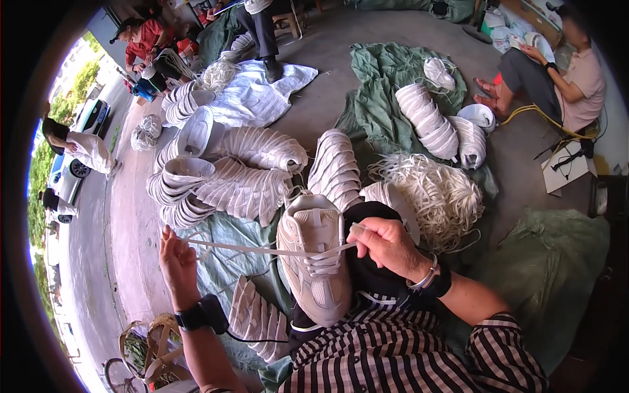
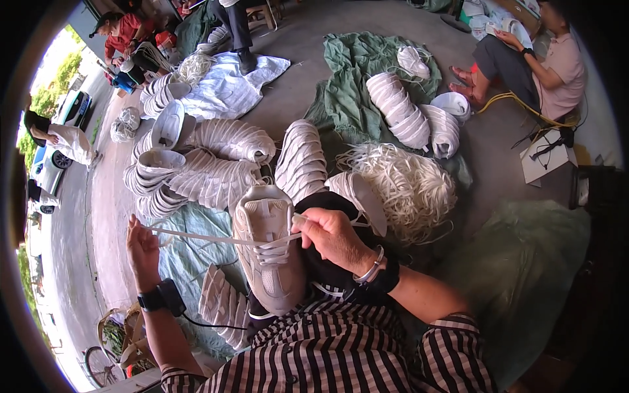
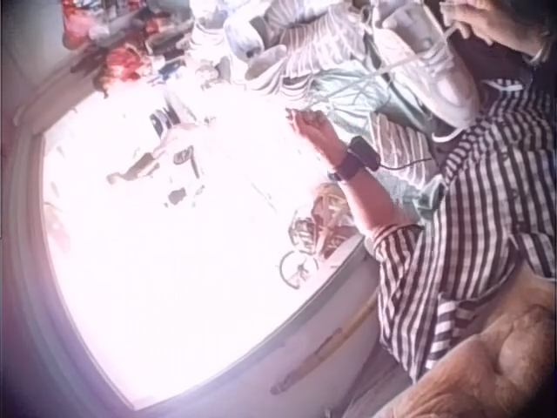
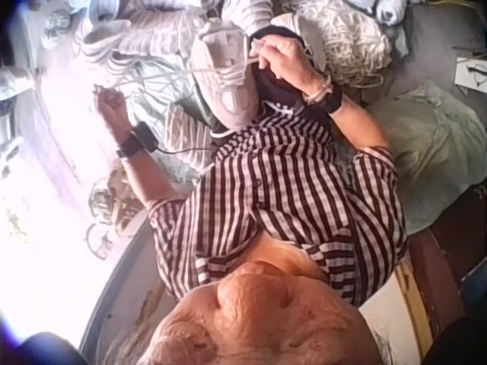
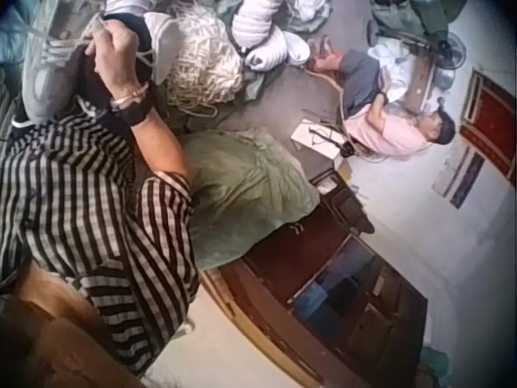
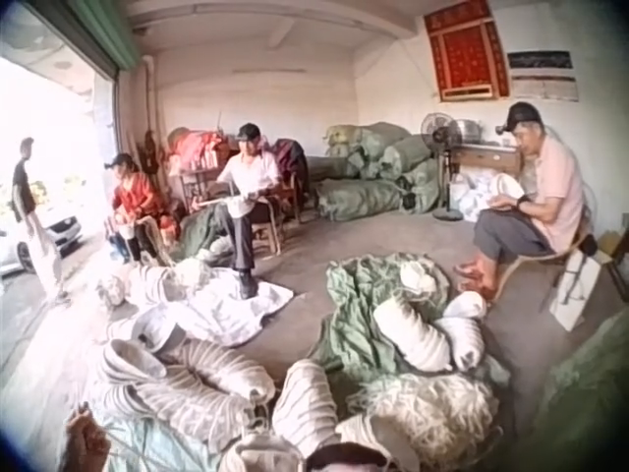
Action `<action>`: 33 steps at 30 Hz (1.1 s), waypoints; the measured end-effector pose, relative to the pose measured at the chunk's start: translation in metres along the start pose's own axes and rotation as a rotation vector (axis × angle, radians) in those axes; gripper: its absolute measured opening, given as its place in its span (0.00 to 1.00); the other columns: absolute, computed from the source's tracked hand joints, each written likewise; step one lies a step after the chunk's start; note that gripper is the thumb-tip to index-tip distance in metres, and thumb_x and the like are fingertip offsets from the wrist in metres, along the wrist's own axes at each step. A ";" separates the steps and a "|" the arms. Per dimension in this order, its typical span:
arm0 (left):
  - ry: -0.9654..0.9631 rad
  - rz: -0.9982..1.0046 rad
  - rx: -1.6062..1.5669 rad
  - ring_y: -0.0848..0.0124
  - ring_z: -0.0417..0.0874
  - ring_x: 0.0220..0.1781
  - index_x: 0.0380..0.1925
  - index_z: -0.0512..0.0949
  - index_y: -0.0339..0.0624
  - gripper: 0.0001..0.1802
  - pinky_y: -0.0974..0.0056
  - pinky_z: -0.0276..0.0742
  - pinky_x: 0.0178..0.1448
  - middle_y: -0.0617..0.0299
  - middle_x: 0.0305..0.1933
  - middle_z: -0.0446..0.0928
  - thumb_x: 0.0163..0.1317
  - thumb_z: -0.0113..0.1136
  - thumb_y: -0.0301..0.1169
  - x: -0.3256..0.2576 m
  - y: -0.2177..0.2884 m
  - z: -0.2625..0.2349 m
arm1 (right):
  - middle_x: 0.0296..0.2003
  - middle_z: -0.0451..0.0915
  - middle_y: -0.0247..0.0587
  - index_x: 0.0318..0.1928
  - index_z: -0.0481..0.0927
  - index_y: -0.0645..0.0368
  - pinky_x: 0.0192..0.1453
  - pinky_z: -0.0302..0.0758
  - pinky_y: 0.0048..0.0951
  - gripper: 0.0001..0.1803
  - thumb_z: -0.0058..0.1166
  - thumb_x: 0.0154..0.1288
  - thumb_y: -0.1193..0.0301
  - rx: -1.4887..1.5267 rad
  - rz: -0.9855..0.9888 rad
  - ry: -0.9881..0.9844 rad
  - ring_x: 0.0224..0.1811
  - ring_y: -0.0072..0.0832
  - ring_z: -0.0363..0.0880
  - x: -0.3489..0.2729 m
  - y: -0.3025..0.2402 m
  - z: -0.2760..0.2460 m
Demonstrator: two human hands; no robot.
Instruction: The recorder is threading laces into a white sneaker while sitting with other workers.
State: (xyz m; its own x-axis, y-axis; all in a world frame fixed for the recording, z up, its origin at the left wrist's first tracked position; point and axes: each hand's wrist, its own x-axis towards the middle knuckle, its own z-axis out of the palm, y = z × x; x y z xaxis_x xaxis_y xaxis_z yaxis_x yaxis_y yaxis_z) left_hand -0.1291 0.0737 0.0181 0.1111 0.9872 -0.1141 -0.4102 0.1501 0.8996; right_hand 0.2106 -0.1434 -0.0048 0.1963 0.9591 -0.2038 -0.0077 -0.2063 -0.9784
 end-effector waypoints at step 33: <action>-0.654 -0.146 1.249 0.79 0.67 0.25 0.27 0.78 0.36 0.20 0.71 0.67 0.33 0.69 0.21 0.69 0.69 0.46 0.39 -0.108 -0.088 0.102 | 0.23 0.78 0.44 0.33 0.72 0.59 0.28 0.74 0.35 0.05 0.55 0.58 0.77 -0.558 -0.438 0.177 0.27 0.42 0.80 -0.003 0.039 0.006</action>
State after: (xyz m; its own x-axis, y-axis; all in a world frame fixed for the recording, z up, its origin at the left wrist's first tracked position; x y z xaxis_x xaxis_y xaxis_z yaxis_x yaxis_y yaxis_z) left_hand -0.0126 -0.0510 -0.0053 0.6165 0.7130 -0.3339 0.6609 -0.2382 0.7116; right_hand 0.2036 -0.1534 -0.0420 0.2231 0.9403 0.2568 0.5991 0.0755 -0.7971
